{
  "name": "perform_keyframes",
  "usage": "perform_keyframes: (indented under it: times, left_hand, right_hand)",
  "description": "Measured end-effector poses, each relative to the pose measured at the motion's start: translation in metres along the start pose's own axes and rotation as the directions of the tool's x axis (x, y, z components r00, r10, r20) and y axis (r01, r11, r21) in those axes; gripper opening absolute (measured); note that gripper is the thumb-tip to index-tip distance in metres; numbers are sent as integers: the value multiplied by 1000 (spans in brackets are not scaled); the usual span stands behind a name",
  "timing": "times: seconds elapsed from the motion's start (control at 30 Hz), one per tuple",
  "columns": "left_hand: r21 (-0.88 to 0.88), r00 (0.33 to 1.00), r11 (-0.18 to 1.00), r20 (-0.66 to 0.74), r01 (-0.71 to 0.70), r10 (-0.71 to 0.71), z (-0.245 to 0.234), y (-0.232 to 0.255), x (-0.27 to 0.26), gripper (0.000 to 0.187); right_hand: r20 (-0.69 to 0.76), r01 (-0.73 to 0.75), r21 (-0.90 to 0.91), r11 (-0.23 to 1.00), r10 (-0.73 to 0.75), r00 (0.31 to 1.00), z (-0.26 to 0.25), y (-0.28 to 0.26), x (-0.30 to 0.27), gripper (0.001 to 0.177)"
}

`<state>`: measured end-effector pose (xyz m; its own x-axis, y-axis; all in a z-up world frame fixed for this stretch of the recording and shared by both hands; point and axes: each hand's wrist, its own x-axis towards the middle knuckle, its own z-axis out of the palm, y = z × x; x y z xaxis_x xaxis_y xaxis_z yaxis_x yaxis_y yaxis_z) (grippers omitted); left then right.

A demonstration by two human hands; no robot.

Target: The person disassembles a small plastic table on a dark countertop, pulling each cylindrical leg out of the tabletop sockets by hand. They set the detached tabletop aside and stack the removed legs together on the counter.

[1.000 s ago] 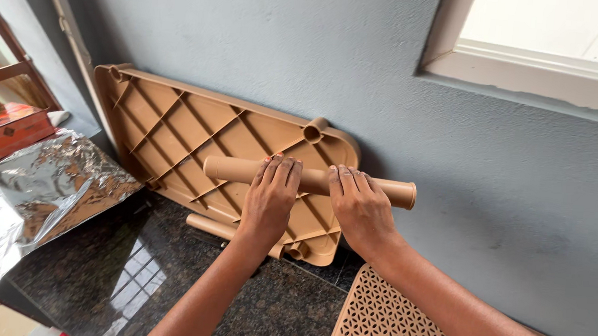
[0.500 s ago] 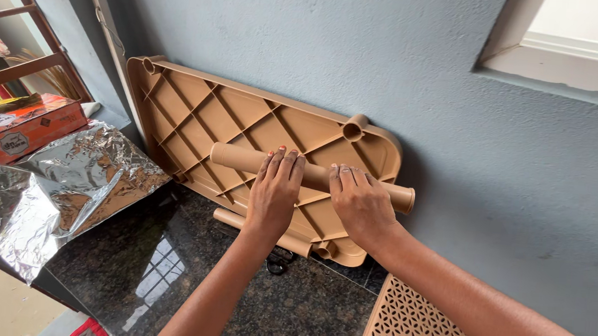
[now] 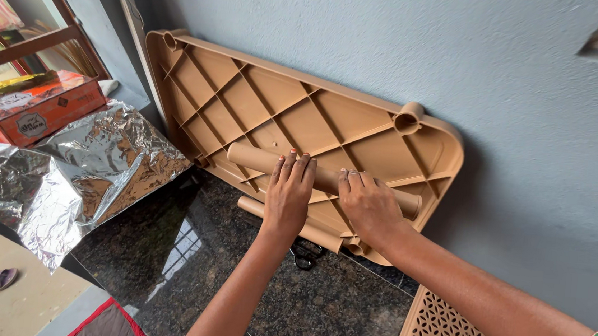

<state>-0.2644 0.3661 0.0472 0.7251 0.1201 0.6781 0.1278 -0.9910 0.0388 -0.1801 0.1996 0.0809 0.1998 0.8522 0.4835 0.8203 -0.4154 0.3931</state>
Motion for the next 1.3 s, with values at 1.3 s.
perform_keyframes:
  times: [1.3]
  left_hand:
    - [170, 831, 979, 524, 113, -187, 241, -108, -113, 72]
  right_hand:
    - [505, -406, 302, 862, 217, 835, 298, -105, 10, 73]
